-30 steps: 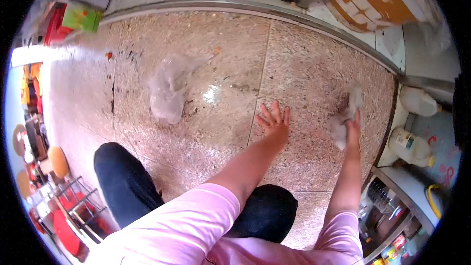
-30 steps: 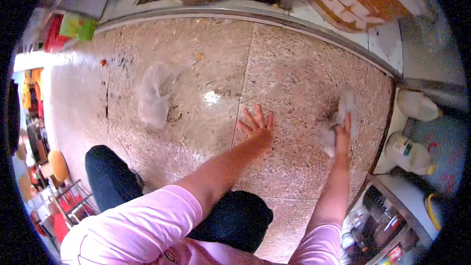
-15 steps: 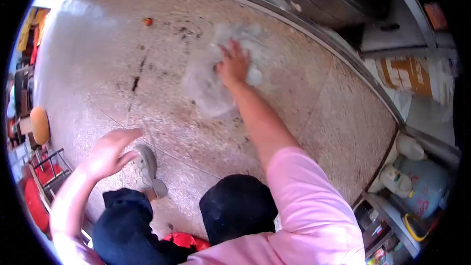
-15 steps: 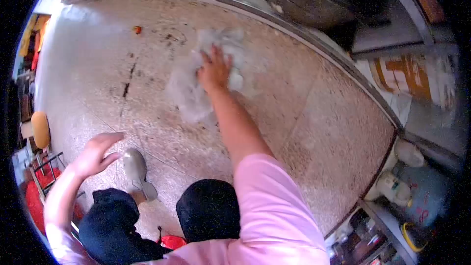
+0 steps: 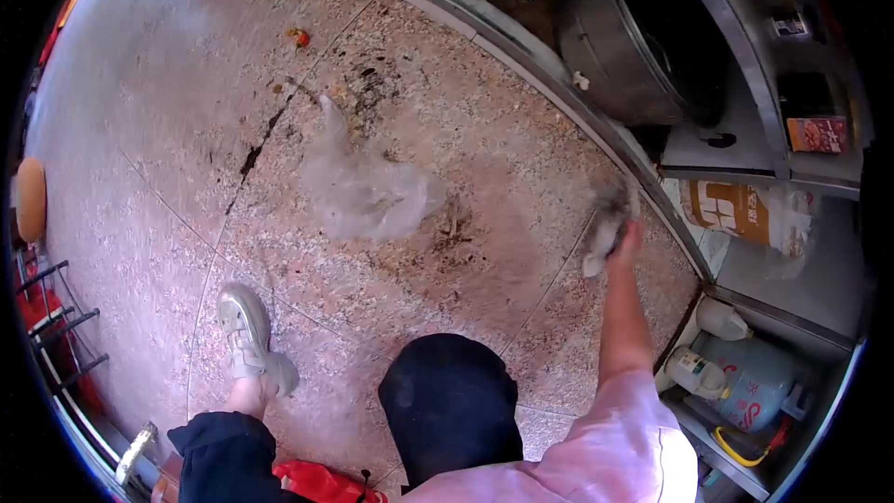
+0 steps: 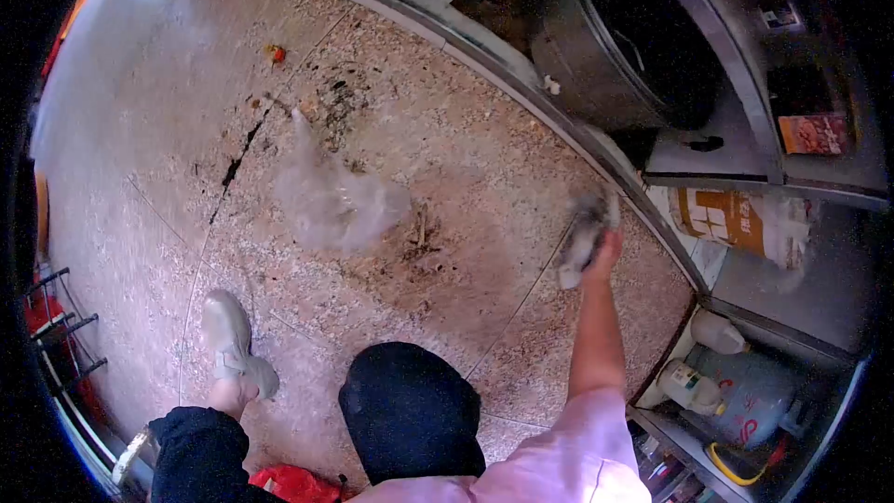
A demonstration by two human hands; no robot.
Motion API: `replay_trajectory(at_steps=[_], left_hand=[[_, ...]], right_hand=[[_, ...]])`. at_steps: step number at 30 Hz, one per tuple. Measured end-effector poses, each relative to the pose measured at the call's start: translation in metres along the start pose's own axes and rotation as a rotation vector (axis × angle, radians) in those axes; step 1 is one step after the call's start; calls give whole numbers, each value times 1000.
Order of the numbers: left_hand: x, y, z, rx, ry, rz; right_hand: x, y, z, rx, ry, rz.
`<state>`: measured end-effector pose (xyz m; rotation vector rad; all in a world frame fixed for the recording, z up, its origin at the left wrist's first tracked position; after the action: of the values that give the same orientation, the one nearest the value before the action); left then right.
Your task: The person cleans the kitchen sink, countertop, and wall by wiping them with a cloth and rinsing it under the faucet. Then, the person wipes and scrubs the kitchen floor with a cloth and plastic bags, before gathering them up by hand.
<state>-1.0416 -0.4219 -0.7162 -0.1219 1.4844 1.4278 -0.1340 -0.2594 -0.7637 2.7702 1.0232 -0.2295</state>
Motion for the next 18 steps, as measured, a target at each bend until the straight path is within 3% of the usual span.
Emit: replay_trajectory(at_steps=[2, 4, 5, 6, 7, 8, 11, 12, 14, 17, 18], left_hand=[[3, -14, 2, -7, -7, -16], [8, -25, 2, -17, -7, -22], [11, -28, 4, -16, -14, -28], [13, -32, 4, -24, -17, -33], [15, -35, 3, -25, -16, -38], [17, -36, 2, -29, -21, -41], [16, -33, -1, -36, -43, -38], [14, -32, -2, -36, -50, -33], [9, -28, -7, -41, -66, -24], [4, -21, -20, -63, -86, -20], [2, -17, -24, -69, -89, -19]], right_hand=[[33, 42, 51, -115, -50, 283], [28, -48, 2, -943, 61, 323], [19, -116, -22, -1022, 95, 217], [27, -166, -25, -1232, 313, 220], [15, -216, -32, -1329, 331, 308], [3, -270, -37, -1423, 359, 212], [-57, -430, -31, -1098, 838, -88], [-71, -477, -29, -1065, 771, -312], [-99, -542, -11, -336, 42, -865], [-146, -509, -70, 155, -56, -835], [-150, -473, -68, 204, -196, -734]])
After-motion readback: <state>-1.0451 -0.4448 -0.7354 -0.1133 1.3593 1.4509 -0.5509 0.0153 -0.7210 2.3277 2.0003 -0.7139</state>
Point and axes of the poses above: each hand's wrist, its own x-axis towards the middle knuckle, its own y-axis out of the back of the hand, z = x × y, the point moved 10 cm from there along x, towards the middle knuckle, and after that the axes turned 8 degrees about -x, right-handed, at the moved point
